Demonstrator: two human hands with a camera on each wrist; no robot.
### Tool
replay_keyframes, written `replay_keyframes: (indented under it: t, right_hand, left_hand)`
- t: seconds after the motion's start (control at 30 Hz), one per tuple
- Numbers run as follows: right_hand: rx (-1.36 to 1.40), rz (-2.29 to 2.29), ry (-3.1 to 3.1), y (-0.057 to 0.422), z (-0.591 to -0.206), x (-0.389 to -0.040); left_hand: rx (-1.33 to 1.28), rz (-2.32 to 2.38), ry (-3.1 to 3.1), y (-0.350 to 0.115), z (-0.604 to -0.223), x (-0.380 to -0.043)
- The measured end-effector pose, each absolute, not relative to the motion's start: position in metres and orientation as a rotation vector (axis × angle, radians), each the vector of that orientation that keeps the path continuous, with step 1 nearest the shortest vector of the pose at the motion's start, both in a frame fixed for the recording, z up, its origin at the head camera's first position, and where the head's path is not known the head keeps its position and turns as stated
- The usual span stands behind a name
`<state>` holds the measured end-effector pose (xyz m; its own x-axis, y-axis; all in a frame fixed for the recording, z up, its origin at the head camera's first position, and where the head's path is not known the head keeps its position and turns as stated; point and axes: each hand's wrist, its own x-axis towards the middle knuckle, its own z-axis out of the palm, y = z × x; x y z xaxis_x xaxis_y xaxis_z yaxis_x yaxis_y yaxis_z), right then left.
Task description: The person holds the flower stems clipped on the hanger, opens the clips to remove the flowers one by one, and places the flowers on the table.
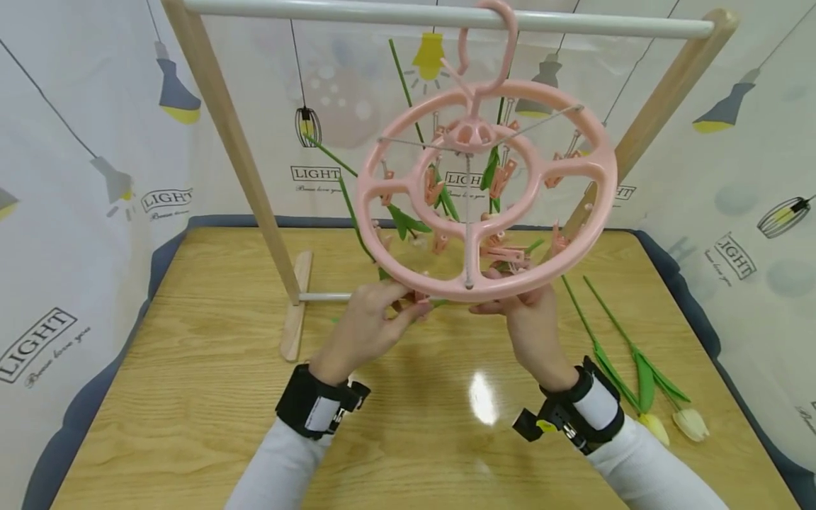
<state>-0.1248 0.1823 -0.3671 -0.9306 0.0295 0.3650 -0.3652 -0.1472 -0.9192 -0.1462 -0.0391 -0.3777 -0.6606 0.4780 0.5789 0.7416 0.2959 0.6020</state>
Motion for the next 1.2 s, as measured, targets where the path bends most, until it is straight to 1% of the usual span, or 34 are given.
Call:
replay_keyframes:
  t: [0.33,0.63,0.93,1.2]
  right_hand:
    - [0.537,2.136,-1.854,0.189,-0.367,-0.115]
    - [0.773,2.059,-1.774,0.195,-0.365,-0.109]
    - [0.842,1.98,-1.82,0.198,-0.369,-0.111]
    - [0.8,2.029,-1.795,0.198,-0.369,-0.116]
  left_hand:
    - [-1.118,-1.351,-2.251,-0.039,-0.38,-0.146]
    - [-1.162,-1.406,-2.227,-0.037,-0.379,-0.145]
    - [-1.103,-1.415,-2.18,-0.038,-0.377,-0.141]
    - [-1.057,-1.449,-2.101,-0.036,-0.379,-0.141]
